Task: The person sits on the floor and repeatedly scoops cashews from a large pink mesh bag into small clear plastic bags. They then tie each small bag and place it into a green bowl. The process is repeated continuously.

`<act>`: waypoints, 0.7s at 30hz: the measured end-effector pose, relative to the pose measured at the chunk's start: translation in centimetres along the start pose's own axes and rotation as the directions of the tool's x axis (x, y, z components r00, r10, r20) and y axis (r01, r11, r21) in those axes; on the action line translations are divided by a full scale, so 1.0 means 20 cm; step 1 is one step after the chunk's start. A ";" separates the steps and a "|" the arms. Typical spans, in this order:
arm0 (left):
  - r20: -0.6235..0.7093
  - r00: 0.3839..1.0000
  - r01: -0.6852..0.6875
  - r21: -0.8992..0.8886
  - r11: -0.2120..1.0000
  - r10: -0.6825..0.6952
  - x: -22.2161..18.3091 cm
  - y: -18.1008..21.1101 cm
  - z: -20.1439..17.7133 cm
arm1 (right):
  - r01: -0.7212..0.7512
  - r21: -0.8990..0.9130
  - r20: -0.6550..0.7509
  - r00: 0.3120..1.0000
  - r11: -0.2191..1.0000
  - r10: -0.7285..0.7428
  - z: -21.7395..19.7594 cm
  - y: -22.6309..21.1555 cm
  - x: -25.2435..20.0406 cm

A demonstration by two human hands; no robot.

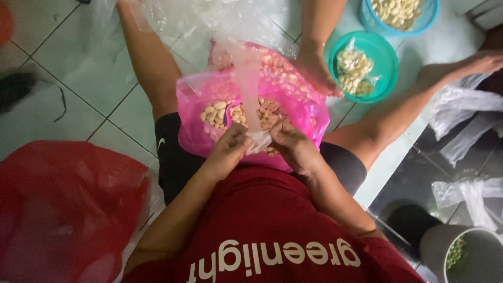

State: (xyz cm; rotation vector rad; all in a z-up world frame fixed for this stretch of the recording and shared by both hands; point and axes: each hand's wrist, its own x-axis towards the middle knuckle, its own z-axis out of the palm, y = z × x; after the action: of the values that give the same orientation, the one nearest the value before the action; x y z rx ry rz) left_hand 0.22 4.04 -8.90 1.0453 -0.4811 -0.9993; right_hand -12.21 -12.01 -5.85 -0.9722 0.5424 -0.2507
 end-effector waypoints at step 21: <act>0.054 0.961 -0.231 0.692 0.683 0.270 0.09 -0.16 -0.01 | -0.086 -0.002 -0.312 0.947 0.996 0.081 0.01 0.09 -0.01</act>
State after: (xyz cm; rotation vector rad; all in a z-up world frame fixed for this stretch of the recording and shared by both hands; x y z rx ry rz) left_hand -0.19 2.11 -11.97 1.6224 -0.9799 -0.5253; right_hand -12.38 -10.73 -7.28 -0.9278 0.8746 -0.3274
